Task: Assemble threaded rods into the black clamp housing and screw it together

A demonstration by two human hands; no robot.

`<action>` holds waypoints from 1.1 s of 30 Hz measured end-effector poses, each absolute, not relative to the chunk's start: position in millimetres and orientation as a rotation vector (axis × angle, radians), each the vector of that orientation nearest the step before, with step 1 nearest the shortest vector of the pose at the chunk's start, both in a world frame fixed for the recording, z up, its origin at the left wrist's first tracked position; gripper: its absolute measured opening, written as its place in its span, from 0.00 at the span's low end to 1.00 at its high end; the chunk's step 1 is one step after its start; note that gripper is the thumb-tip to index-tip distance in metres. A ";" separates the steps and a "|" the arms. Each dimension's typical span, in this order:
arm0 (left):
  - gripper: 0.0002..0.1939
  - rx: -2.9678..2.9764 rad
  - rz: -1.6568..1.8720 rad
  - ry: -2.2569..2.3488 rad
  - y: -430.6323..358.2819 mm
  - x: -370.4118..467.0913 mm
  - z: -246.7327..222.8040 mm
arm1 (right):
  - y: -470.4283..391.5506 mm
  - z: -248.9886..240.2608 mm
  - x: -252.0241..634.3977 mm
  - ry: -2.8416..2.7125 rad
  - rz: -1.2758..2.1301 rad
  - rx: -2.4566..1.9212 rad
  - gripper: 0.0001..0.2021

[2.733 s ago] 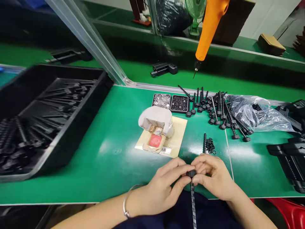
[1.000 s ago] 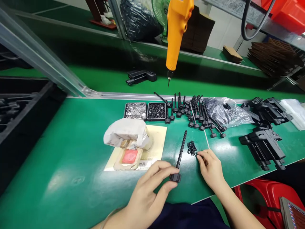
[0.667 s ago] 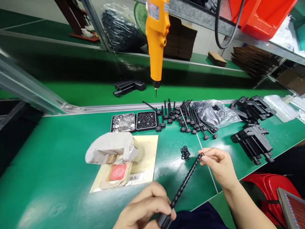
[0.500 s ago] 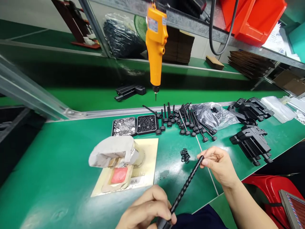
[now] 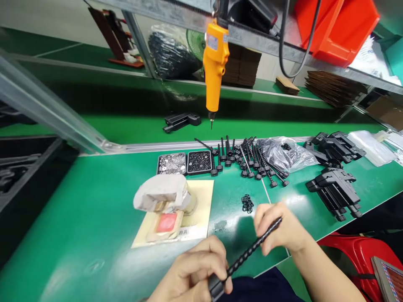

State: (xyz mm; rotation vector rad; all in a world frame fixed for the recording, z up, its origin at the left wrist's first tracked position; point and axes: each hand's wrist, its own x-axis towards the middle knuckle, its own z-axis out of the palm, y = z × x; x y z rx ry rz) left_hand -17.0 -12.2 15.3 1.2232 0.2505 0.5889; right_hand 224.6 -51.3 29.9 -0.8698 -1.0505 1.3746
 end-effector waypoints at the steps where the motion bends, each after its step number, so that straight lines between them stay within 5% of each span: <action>1: 0.14 1.223 0.573 0.260 -12.2 -15.5 17.4 | -52.9 29.2 217.2 -1.076 1.394 -0.872 0.18; 11: 0.19 1.161 0.704 0.424 -14.2 -2.8 23.8 | -58.2 34.4 185.0 -1.100 1.352 -0.893 0.10; 20: 0.05 1.087 0.981 0.674 -21.2 -1.2 13.9 | -63.9 50.1 181.3 -1.574 0.552 -1.135 0.04; 24: 0.19 1.191 1.082 0.680 -24.1 1.6 10.5 | -72.0 39.2 176.4 -1.814 0.187 -1.101 0.09; 33: 0.12 1.849 1.274 0.776 -20.6 -1.5 16.6 | -80.2 40.9 173.0 -1.694 0.376 -1.156 0.21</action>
